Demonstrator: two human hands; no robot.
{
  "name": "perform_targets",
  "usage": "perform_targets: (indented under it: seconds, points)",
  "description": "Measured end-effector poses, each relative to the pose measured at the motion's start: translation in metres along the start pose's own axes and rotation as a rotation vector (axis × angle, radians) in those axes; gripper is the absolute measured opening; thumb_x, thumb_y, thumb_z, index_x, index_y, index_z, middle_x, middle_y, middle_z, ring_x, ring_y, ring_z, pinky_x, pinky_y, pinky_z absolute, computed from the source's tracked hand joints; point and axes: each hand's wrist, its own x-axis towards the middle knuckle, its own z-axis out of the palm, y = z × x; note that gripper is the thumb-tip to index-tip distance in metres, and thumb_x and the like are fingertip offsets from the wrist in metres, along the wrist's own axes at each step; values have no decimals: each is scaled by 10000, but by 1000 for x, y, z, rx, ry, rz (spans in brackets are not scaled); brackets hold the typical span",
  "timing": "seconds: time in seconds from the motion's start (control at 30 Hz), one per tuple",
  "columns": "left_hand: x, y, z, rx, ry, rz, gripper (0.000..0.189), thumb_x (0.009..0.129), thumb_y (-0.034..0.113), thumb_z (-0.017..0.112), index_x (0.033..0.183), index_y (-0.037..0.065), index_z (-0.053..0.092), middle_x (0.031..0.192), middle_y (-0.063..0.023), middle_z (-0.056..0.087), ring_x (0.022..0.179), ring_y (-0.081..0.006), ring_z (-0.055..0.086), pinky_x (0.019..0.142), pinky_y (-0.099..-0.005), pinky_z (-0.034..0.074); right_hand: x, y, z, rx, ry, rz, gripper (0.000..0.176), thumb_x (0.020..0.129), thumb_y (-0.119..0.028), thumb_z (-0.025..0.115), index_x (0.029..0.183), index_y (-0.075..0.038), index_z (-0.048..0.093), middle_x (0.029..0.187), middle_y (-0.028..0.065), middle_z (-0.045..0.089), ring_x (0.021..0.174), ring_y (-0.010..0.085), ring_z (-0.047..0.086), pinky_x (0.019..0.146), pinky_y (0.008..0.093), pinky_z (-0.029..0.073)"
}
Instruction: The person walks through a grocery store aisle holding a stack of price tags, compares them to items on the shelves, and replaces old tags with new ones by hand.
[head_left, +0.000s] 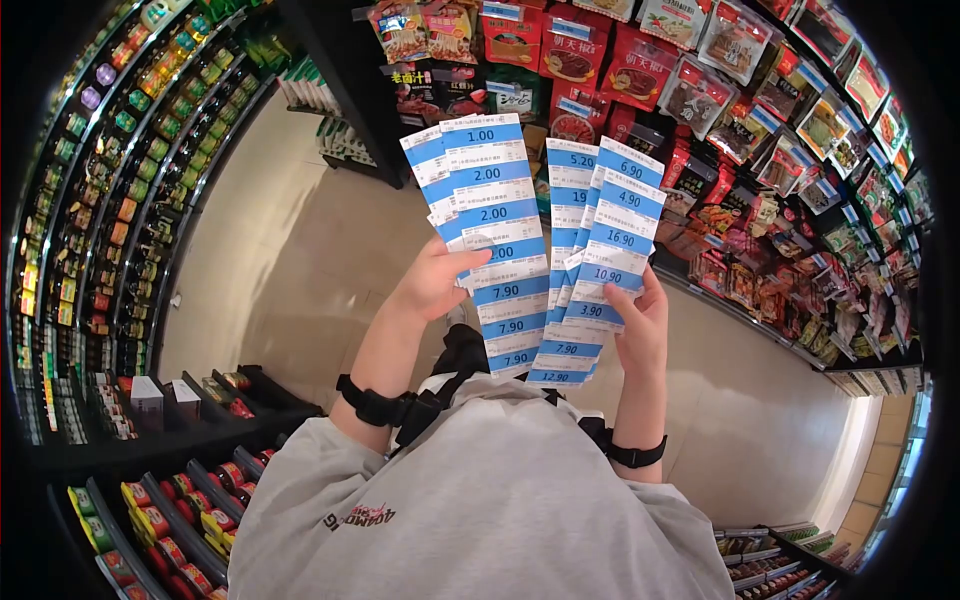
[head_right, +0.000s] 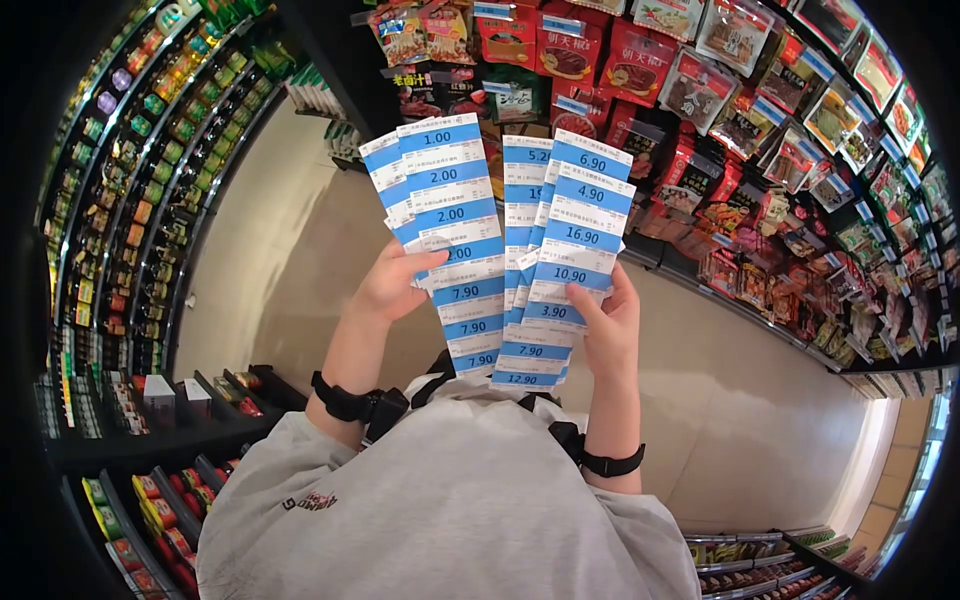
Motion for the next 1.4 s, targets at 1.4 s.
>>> perform_targets:
  seconds: [1.4]
  points:
    - [6, -57, -5, 178, 387, 115, 261, 781, 31, 587, 1042, 26, 571, 989, -36, 594, 903, -136, 550, 788, -273, 424, 24, 35, 45, -555, 80, -202, 158, 744, 3, 570, 889, 25, 631, 832, 86, 641, 792, 129, 581, 721, 252, 448]
